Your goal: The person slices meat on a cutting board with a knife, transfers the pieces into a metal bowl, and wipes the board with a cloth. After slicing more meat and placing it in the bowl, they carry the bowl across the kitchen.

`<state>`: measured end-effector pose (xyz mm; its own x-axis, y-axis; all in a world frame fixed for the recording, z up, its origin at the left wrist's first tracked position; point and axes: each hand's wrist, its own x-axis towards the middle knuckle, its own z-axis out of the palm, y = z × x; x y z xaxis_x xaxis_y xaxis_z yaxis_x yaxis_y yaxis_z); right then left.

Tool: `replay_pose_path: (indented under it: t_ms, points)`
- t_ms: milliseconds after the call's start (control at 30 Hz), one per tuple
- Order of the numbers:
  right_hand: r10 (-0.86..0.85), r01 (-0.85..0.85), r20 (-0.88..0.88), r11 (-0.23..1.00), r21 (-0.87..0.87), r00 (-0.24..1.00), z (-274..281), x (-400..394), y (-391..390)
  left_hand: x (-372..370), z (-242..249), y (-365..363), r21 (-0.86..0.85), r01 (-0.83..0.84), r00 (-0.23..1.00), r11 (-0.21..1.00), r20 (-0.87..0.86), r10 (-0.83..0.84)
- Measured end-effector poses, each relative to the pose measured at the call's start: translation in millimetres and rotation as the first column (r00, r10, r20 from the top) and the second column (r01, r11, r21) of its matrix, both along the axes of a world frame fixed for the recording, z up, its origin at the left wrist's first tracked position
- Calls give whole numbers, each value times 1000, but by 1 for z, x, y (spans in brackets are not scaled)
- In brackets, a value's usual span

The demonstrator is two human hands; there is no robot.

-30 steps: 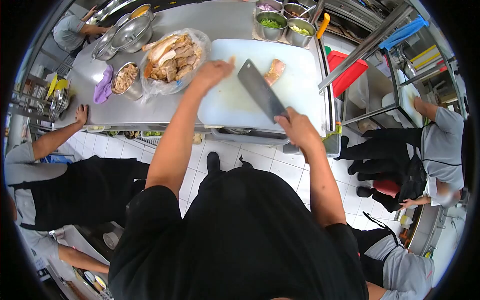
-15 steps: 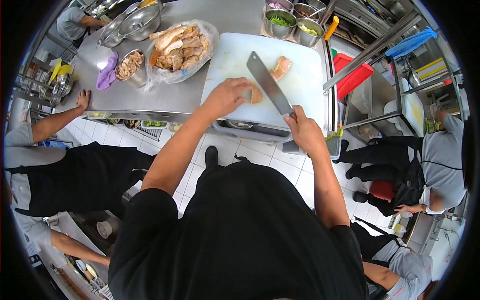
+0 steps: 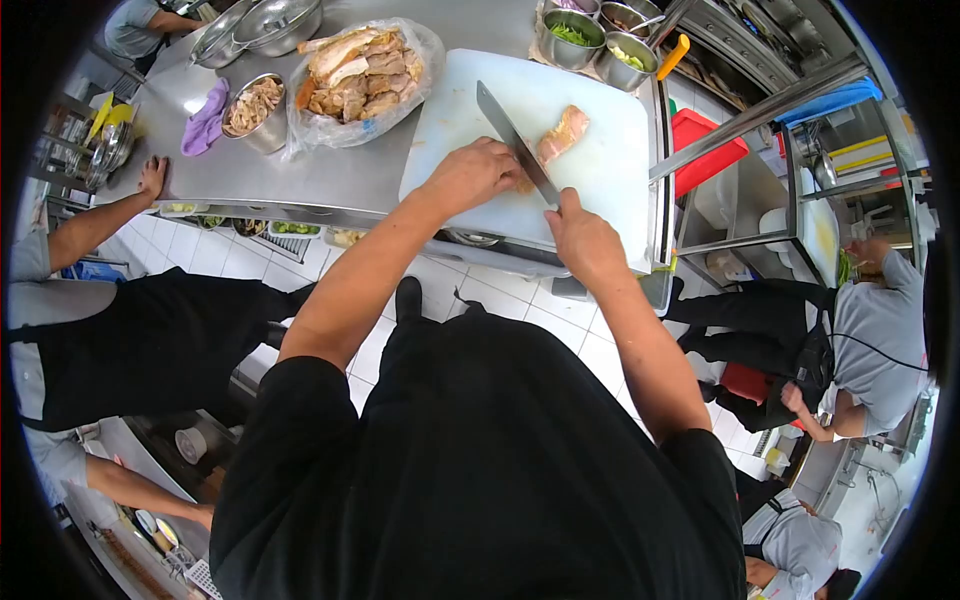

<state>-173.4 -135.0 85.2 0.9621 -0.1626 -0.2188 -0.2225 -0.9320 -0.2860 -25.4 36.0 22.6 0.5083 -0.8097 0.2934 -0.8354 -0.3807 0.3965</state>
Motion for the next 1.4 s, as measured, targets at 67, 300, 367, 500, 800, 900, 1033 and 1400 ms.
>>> replay_pose_path:
  t_ms: [67, 300, 367, 500, 800, 900, 1033, 1400]
  points:
    - [2, -1, 81, 1000, -9, 997, -9, 9, -1, 5, -4, -1, -23, -28, 999, 999, 16, 28]
    - [64, -68, -51, 994, -80, 997, 47, 9, -12, 9, -3, -2, -24, -25, 999, 999, 27, 26]
    - [57, -61, -47, 995, -85, 997, 37, 9, -12, 8, -6, -4, -30, -55, 998, 998, -27, 54]
    - [61, -61, 23, 998, 24, 998, 26, 15, -22, 12, -5, -3, -34, -57, 985, 998, -162, 51]
    - [-48, 23, 137, 984, 179, 989, 17, 18, -24, 1, -9, -11, -155, -59, 998, 986, -35, 54]
    - [-79, 63, 138, 991, 114, 987, 31, 15, -16, -5, -13, -16, -160, -124, 991, 979, 35, 131]
    - [-52, 46, 112, 997, 58, 992, 25, 22, -8, -6, -10, -19, -140, -151, 988, 978, 11, 155]
    - [-84, 78, 74, 994, 76, 994, -11, 27, 3, 8, -4, -16, -21, -74, 997, 997, -12, 73]
